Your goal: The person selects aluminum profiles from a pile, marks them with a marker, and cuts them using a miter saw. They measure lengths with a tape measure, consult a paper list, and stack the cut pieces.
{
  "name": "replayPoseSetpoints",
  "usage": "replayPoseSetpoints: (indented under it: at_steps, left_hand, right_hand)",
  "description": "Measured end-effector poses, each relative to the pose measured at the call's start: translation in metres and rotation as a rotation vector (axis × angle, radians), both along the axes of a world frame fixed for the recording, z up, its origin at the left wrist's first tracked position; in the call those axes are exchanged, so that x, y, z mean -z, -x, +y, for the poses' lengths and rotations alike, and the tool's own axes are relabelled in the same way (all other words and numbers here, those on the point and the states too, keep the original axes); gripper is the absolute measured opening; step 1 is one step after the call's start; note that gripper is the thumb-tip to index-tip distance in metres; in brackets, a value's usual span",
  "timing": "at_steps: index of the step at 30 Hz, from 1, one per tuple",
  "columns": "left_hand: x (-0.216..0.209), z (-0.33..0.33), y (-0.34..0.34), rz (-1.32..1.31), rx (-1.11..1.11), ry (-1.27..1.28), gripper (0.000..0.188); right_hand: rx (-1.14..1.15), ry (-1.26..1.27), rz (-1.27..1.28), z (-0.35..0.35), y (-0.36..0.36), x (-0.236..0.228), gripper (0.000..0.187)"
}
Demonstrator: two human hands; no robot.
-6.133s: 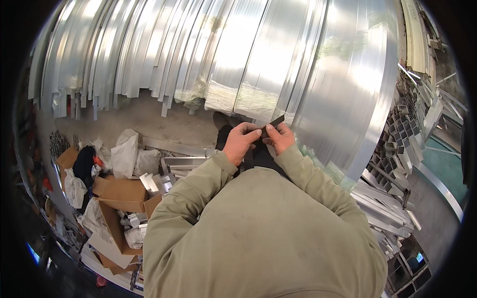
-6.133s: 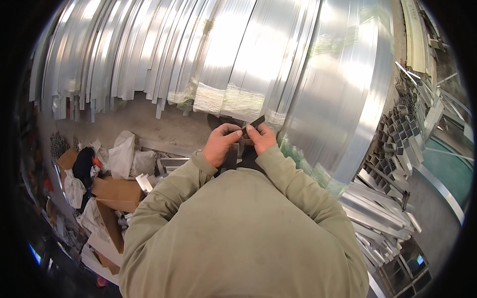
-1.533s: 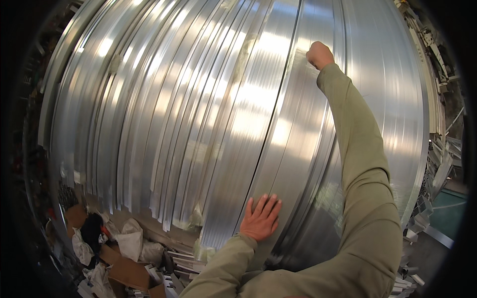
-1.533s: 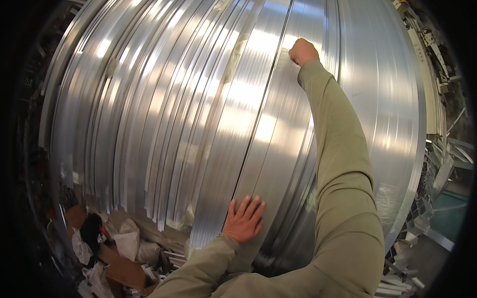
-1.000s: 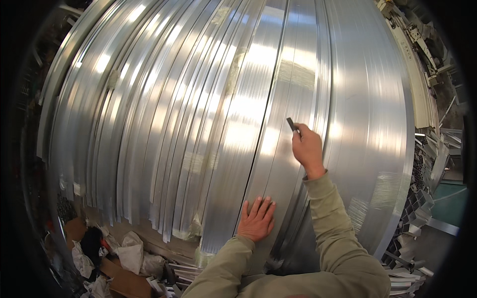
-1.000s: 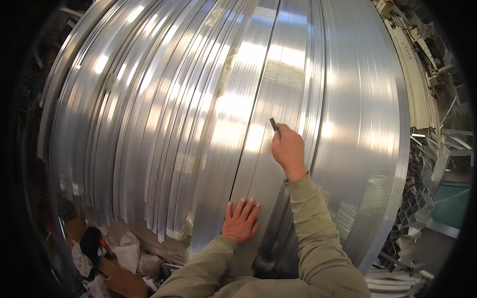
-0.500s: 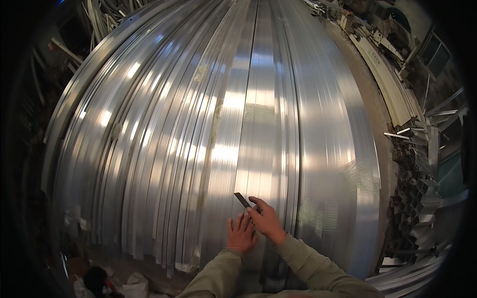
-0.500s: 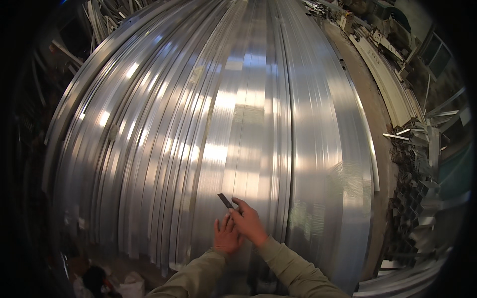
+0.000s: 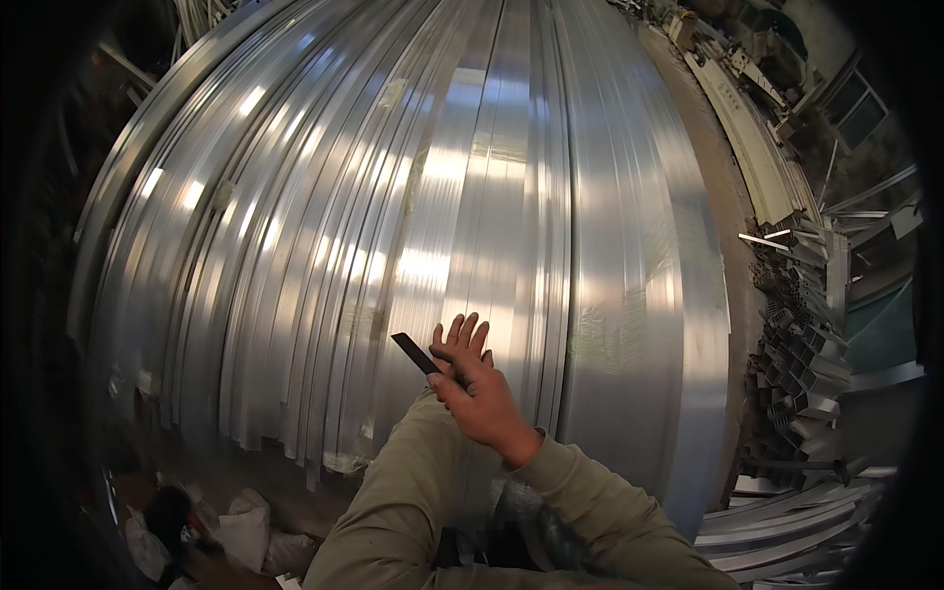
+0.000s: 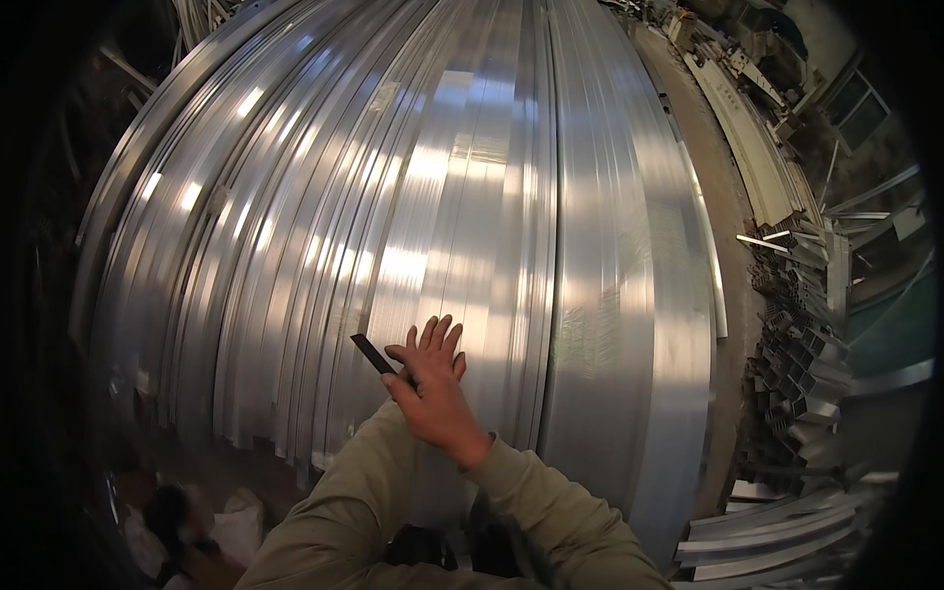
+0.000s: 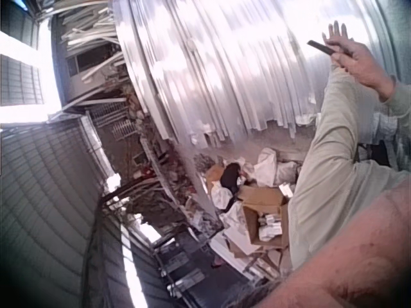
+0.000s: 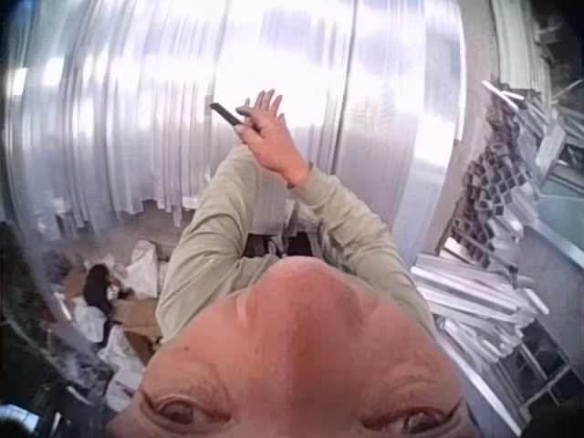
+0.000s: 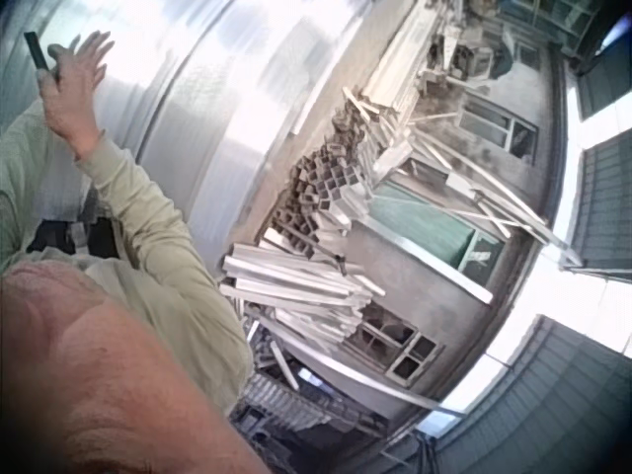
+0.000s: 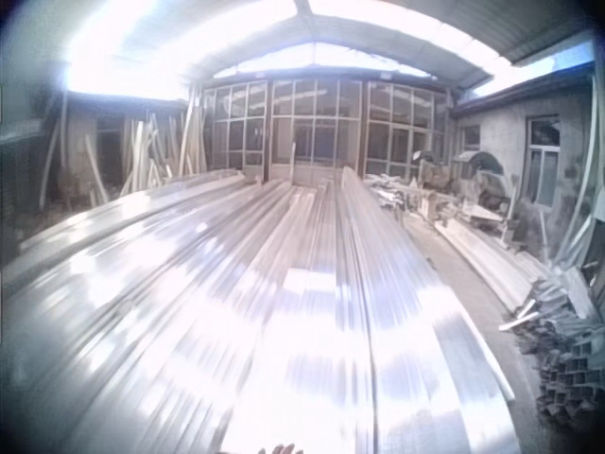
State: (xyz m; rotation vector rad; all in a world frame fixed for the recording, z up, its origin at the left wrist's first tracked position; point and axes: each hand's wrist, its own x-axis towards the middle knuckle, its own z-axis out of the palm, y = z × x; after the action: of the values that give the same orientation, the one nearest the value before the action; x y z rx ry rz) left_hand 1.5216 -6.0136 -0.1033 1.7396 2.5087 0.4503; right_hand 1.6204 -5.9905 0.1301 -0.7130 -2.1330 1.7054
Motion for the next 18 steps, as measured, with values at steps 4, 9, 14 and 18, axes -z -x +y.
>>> replayPoseSetpoints:
  at_steps: [4,9,14,18]
  left_hand:
    - [-0.016,-0.013,-0.003,-0.043,-0.056,0.020,0.063]
    - [-0.060,-0.086,-0.024,-0.190,-0.020,0.146,0.060]
    - [-0.081,-0.319,-0.093,-0.201,-0.429,-0.136,0.055]
    - [-0.064,-0.609,-0.174,-0.338,-1.025,0.441,0.065]
  right_hand:
    - [-0.070,0.002,-0.045,-0.064,-0.059,-0.044,0.043]
    - [-0.079,-0.015,-0.130,-0.123,-0.139,-0.061,0.042]
    - [-0.149,0.001,-0.218,-0.162,-0.204,-0.077,0.039]
    - [-0.297,-0.047,-0.253,-0.186,-0.229,-0.071,0.039]
